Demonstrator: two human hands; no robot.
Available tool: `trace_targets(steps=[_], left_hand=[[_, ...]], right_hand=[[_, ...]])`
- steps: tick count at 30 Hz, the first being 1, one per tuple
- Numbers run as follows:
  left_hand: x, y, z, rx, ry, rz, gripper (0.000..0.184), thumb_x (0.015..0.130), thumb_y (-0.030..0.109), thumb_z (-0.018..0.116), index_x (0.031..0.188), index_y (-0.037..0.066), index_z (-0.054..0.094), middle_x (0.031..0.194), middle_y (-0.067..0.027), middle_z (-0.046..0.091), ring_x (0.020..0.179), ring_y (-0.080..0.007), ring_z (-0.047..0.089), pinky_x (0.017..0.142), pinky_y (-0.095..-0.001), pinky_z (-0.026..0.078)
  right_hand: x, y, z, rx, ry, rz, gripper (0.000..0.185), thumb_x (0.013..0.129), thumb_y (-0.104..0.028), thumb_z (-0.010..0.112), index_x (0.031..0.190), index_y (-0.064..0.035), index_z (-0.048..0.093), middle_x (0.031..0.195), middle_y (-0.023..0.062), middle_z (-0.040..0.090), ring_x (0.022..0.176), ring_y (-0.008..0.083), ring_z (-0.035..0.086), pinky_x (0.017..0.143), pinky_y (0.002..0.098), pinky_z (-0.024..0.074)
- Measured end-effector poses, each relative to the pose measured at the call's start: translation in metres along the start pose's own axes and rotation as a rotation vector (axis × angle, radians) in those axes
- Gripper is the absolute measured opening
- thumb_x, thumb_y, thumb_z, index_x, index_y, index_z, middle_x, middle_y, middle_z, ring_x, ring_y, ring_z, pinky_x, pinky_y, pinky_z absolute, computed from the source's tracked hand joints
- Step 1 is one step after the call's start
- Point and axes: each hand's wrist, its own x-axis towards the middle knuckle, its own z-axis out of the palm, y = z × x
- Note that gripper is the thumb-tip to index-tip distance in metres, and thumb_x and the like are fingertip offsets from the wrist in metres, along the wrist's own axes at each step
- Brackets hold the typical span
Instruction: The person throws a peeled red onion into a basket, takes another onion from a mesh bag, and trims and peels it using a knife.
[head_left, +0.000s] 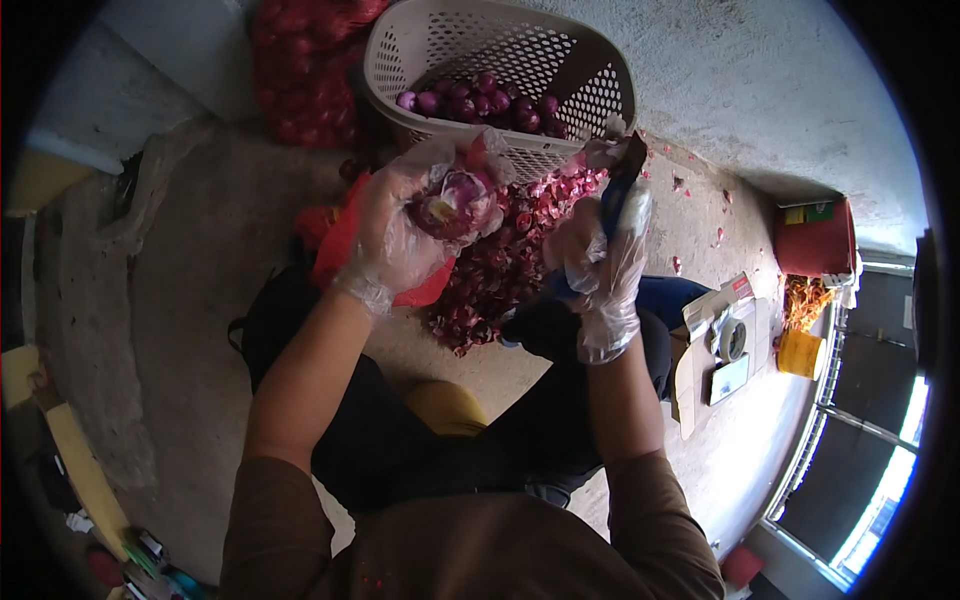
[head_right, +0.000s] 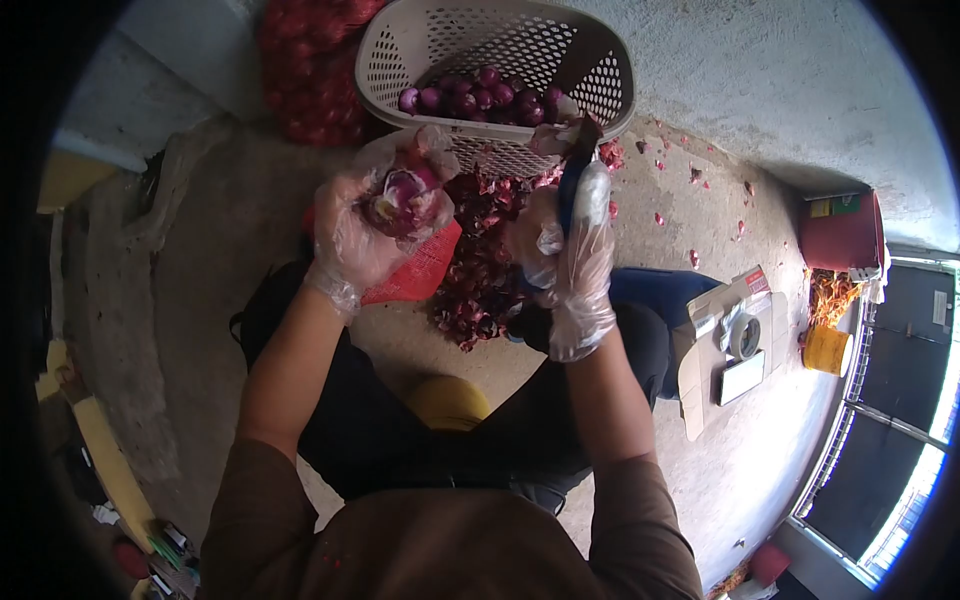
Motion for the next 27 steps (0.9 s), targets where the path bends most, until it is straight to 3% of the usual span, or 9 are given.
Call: trace_targets(steps=[2,4,5,9,15,18,21,24,27], left_hand=[[0.001,0.003,0.002,0.031,0.048,0.014,0.062,0.085,0.034,0.055,0.135,0.0,0.047,0.12,-0.0115,0.059,0.094,-0.0249,0.062,0.081,-0.0394,0.053],[0.003,0.002,0.004,0.13,0.138,0.086,0.061,0.085,0.031,0.055,0.137,0.001,0.046,0.12,-0.0123,0.059,0.092,-0.0251,0.063,0.083,-0.0414,0.053],[0.003,0.001,0.004,0.124,0.148,0.09,0.059,0.085,0.029,0.054,0.136,0.001,0.047,0.119,-0.0125,0.06,0.092,-0.025,0.063,0.084,-0.0421,0.053],[0.001,0.002,0.006,0.169,0.157,0.085,0.051,0.086,0.019,0.053,0.133,0.0,0.05,0.113,-0.0132,0.062,0.093,-0.0244,0.062,0.087,-0.0442,0.053],[0.006,0.0,-0.001,0.134,0.201,-0.008,0.048,0.084,0.01,0.053,0.13,-0.002,0.052,0.108,-0.0123,0.062,0.092,-0.0222,0.061,0.088,-0.0449,0.052],[0.005,-0.004,-0.001,0.117,0.181,-0.026,0.05,0.082,0.008,0.053,0.131,-0.001,0.05,0.107,-0.0112,0.061,0.091,-0.0219,0.061,0.089,-0.045,0.052],[0.005,-0.008,-0.005,0.159,0.163,-0.05,0.051,0.082,0.008,0.053,0.132,-0.001,0.048,0.108,-0.0104,0.059,0.092,-0.022,0.061,0.091,-0.0454,0.052],[0.005,-0.01,-0.005,0.183,0.158,-0.061,0.05,0.083,0.01,0.051,0.132,-0.002,0.048,0.113,-0.0105,0.059,0.095,-0.0233,0.062,0.096,-0.0463,0.051],[0.006,-0.011,-0.007,0.215,0.186,-0.006,0.049,0.085,0.012,0.049,0.132,-0.003,0.05,0.121,-0.0116,0.058,0.103,-0.0259,0.062,0.1,-0.0457,0.049]], right_hand=[[0.006,-0.002,0.012,-0.297,0.215,-0.004,0.047,0.101,-0.052,0.047,0.11,-0.0079,0.062,0.063,-0.0037,0.053,0.042,0.0078,0.044,0.043,0.0268,0.0339],[0.015,-0.017,0.039,-0.598,0.325,0.111,0.049,0.101,-0.046,0.051,0.131,-0.0083,0.06,0.066,-0.0049,0.052,0.05,0.003,0.044,0.042,0.0219,0.0308],[0.011,-0.02,0.036,-0.594,0.241,0.175,0.048,0.099,-0.04,0.057,0.139,-0.0133,0.056,0.066,-0.0058,0.053,0.053,0.0019,0.047,0.045,0.0218,0.0337],[0.013,-0.035,0.046,-1.206,0.301,0.363,0.062,0.095,-0.045,0.061,0.148,-0.0164,0.045,0.067,-0.0009,0.056,0.055,0.0075,0.054,0.048,0.0258,0.0411],[0.013,-0.026,0.029,-1.446,0.312,0.297,0.072,0.093,-0.052,0.061,0.151,-0.0146,0.04,0.071,0.0068,0.062,0.061,0.0139,0.061,0.053,0.0323,0.0481],[0.013,-0.028,0.033,-1.498,0.302,0.325,0.071,0.093,-0.05,0.06,0.151,-0.0141,0.04,0.074,0.0067,0.064,0.063,0.013,0.062,0.057,0.0297,0.0496],[0.013,-0.036,0.04,-1.024,0.331,0.519,0.069,0.094,-0.045,0.06,0.152,-0.0136,0.039,0.08,0.0057,0.065,0.067,0.012,0.063,0.059,0.0269,0.0492],[0.01,-0.031,0.035,-1.082,0.292,0.402,0.067,0.094,-0.04,0.061,0.152,-0.0133,0.039,0.084,0.0038,0.064,0.07,0.0109,0.061,0.058,0.0246,0.0474],[0.013,-0.037,0.041,-0.794,0.297,0.462,0.066,0.093,-0.036,0.062,0.151,-0.0124,0.04,0.082,0.0029,0.063,0.064,0.0087,0.056,0.054,0.023,0.0434]])
